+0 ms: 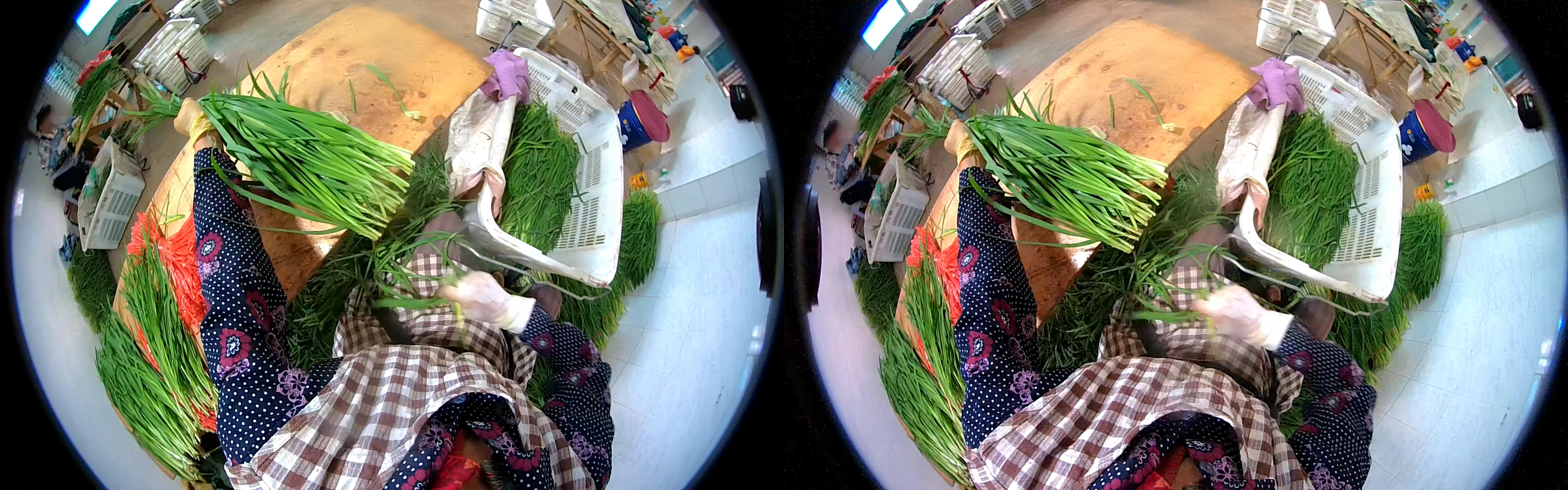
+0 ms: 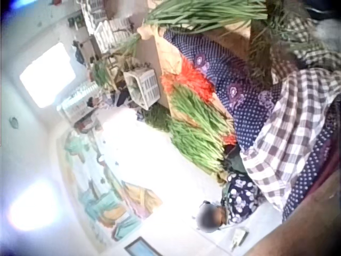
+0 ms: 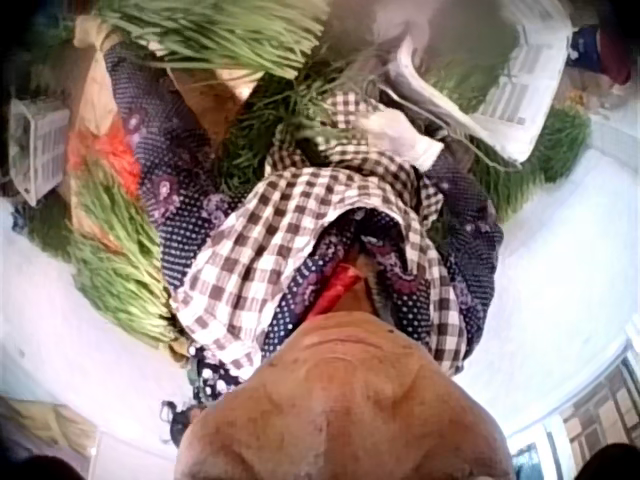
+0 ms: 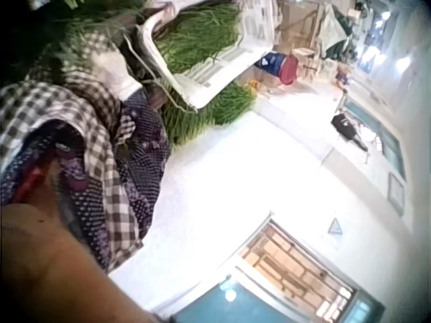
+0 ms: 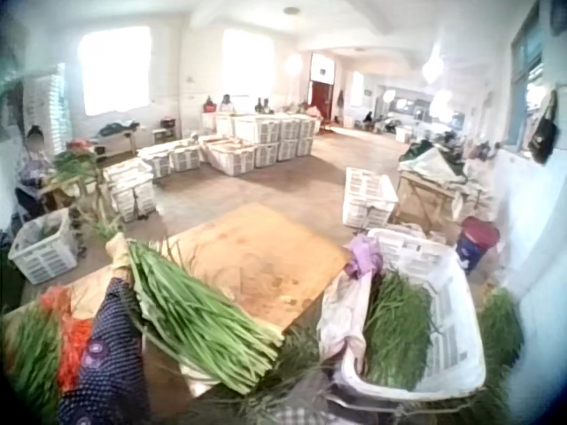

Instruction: The person gathers green onions into bunches, secures them with red ties, and places the completed bundles into a large plastic crate.

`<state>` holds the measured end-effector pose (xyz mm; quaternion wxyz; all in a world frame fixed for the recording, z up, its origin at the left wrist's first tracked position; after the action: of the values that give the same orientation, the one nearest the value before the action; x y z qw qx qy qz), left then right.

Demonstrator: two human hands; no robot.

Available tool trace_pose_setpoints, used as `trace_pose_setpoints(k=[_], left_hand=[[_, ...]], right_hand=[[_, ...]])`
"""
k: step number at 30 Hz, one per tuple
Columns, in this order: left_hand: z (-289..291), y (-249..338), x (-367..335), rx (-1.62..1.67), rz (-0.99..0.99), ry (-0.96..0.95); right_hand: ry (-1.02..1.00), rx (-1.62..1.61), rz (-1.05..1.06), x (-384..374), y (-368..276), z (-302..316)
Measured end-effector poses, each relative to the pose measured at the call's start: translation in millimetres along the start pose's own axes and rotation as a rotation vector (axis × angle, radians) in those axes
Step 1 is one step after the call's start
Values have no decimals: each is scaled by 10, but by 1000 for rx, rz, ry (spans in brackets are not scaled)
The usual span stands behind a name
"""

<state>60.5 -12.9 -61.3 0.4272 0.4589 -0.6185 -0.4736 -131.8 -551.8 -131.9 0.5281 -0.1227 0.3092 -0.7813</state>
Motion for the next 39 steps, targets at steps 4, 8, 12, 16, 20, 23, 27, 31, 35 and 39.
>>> trace_pose_setpoints(k=[4, 8, 12, 16, 20, 23, 27, 31, 35, 39], left_hand=[[-119, -187, -169, -90, -92, 70], [-277, -97, 22, -101, -113, 47], [-158, -32, -126, -92, -155, 24], [-165, -68, -48, -114, -122, 10], [-155, -12, 114, 69, 2, -11], [-190, 14, 108, 73, -145, -96], [-229, 124, 195, 52, -104, -3], [-152, -50, -90, 207, -109, -13], [-126, -331, -817, -204, -244, 161], [-270, -475, -443, 39, -77, -7]], right_hand=[[-82, 132, -51, -807, -244, 25], [357, -199, -205, -1163, 257, 66], [260, -290, -672, -1313, 365, 72], [455, -102, -667, -1311, 334, 174], [434, -69, -656, -1504, 371, 34], [385, -766, -854, -1565, 391, 84], [648, -1205, -823, -1486, 465, -34], [732, -1391, -754, -1181, 306, 98], [611, -1235, -721, -463, 623, 94], [327, -218, -678, -176, 581, -82]])
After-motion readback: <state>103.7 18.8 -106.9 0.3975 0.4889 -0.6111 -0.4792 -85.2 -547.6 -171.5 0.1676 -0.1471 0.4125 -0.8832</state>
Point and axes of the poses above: each hand's wrist, its own x-axis away from the middle knuckle, its own z-axis out of the back of the hand, y = z × x, the point moved 3 cm from there along -x, towards the middle knuckle, and after that the axes turned 7 degrees about -x, right-handed, at the moved point
